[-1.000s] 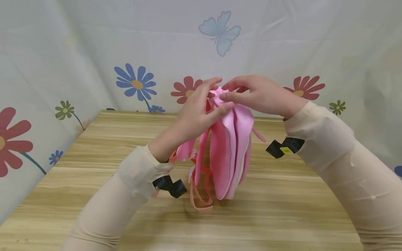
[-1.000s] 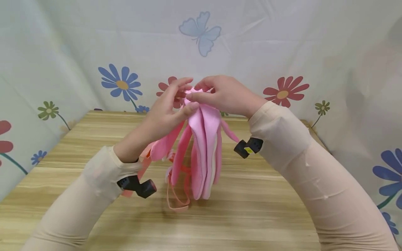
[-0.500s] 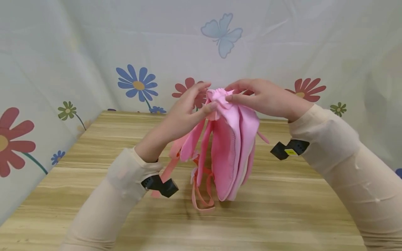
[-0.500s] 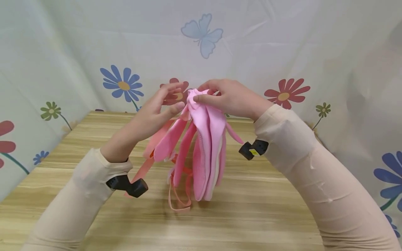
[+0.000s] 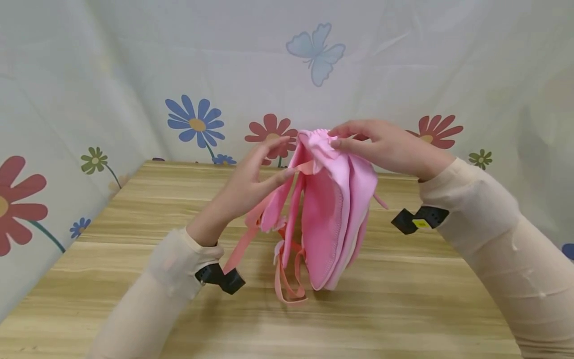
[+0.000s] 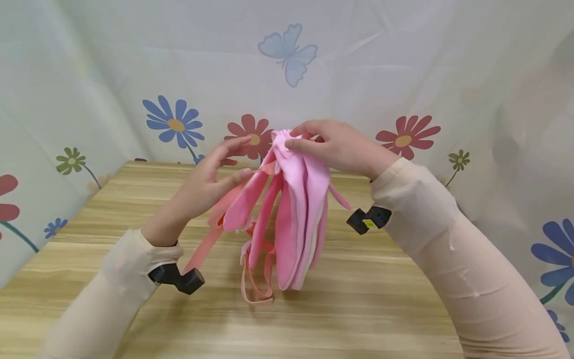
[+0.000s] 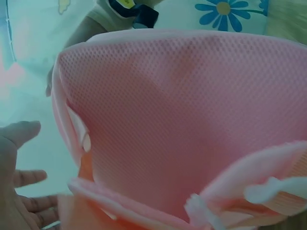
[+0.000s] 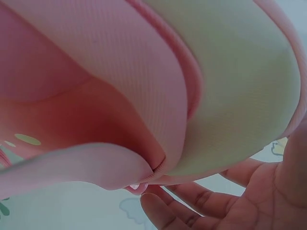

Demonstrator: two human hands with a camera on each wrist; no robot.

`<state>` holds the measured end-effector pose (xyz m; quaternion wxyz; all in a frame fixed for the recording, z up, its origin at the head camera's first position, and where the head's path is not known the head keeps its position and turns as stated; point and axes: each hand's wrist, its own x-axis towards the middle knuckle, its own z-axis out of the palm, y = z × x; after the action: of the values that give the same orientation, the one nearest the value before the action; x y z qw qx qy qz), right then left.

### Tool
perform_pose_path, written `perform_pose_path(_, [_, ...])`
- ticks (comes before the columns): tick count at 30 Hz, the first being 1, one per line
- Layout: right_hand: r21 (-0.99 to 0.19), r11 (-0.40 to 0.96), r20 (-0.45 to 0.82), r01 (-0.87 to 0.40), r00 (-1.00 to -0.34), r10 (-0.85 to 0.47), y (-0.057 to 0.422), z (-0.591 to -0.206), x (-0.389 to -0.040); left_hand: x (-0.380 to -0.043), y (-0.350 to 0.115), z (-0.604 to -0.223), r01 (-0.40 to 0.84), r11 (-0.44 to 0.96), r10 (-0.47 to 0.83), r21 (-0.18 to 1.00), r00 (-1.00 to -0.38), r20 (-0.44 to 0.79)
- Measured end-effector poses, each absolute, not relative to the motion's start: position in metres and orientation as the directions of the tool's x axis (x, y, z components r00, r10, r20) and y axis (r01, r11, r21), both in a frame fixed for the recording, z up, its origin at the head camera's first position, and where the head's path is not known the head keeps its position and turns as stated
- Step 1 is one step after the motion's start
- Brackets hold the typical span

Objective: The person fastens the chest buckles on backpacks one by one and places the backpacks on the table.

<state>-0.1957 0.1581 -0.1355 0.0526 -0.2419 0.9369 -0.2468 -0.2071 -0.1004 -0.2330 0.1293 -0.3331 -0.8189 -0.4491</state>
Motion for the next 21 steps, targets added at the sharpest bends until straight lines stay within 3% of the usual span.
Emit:
perform_pose_path(10, [-0.527, 0.735, 0.035, -0.427, -0.875, -0.483, 0.168, -0.14, -0.195, -0.206, -0.111, -0.265, 0.722, 0.26, 0.371, 0.641, -0.688, 0.624])
perform_pose_path(21, [-0.582, 0.705, 0.036, -0.407, -0.878, -0.477, 0.177, -0.144, -0.193, -0.204, -0.122, -0.299, 0.681, 0.216, 0.328, 0.699, -0.725, 0.605])
